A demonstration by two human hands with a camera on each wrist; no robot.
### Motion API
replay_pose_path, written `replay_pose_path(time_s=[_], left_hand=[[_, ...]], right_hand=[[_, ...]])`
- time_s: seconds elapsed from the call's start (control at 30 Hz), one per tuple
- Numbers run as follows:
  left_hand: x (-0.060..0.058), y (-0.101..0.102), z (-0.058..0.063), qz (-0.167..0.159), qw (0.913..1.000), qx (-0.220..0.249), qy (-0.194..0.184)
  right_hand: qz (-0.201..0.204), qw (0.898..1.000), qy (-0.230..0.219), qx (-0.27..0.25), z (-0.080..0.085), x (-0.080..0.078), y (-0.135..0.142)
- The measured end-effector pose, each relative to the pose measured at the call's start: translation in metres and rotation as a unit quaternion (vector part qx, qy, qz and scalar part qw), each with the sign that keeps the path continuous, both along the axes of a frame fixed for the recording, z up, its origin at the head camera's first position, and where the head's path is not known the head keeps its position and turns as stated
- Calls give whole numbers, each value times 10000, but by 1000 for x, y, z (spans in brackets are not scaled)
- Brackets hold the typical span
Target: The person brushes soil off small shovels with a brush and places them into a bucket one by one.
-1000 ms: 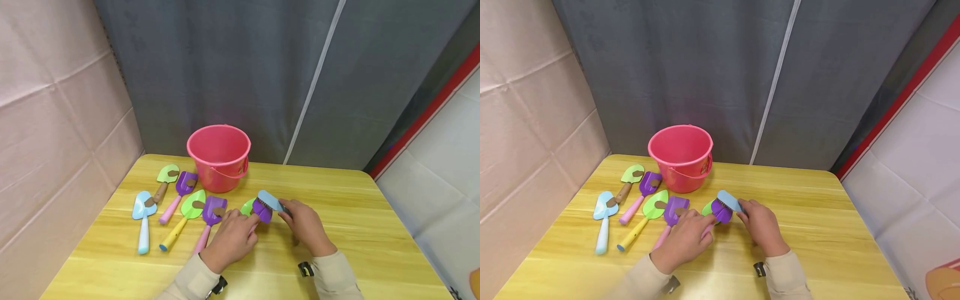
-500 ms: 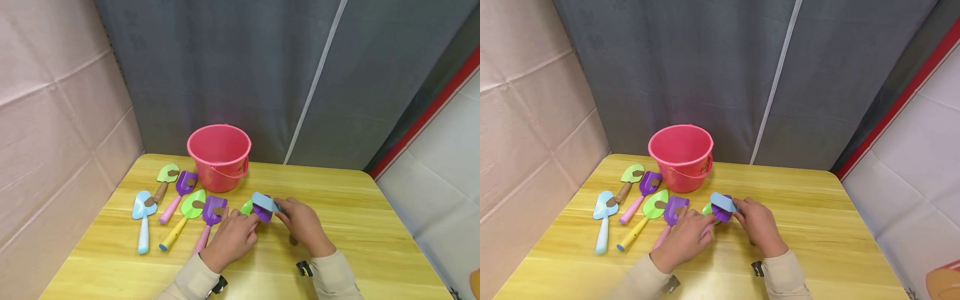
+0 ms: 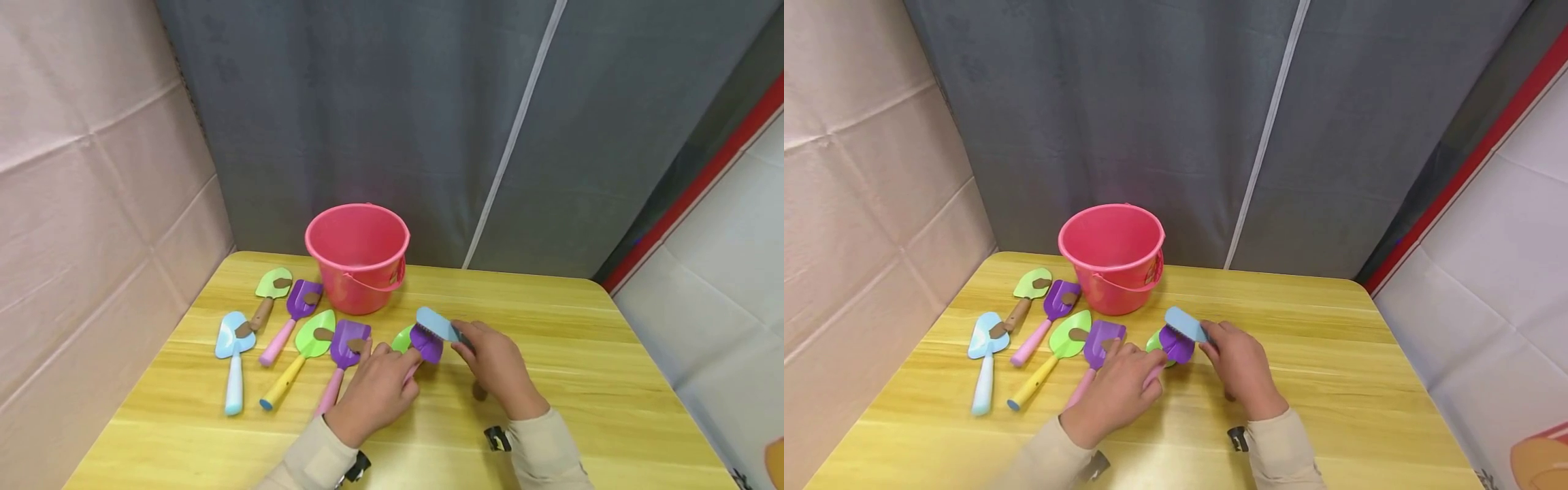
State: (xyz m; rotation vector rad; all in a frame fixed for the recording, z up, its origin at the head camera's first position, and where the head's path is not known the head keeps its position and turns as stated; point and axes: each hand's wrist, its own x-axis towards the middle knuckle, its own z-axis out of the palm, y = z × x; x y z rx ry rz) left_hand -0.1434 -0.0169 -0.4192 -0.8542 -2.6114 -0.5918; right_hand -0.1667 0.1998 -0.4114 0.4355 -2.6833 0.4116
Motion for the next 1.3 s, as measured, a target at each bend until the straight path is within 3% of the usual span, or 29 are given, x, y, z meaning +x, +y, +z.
replay_pose_path(time_s=[0.07,0.13,0.43,0.5,0.7,0.87,1.1,1.17,1.3], left_hand=[[1,1,0,-20,10000,8,-30],[1,1,0,-39,10000,24,-35],[0,1,-3,11,10000,73,65],[-1,0,-2,-9,10000,68,60],[-1,0,0,-65,10000,-31,59],[1,0,1,-109,9999,-21,-68],[3,1,-1,-91,9999,82,1],[3,2,-2,-105,9999,100,56],[3,1,-4,-105,9998,122,112]], right_hand=[[228,9996,-73,118,0,0,-2],[202,9996,-120,182,-2,-1,-3],[-757,9970,82,116,-5,-3,3],[-671,9977,124,-24,-4,-3,4],[193,9998,28,-81,1,-3,-3],[3,9999,-163,-26,0,-2,-3],[-577,9982,123,-40,-3,-3,4],[-472,9987,106,-160,-3,-2,5],[146,9997,-150,-128,-1,-1,1]])
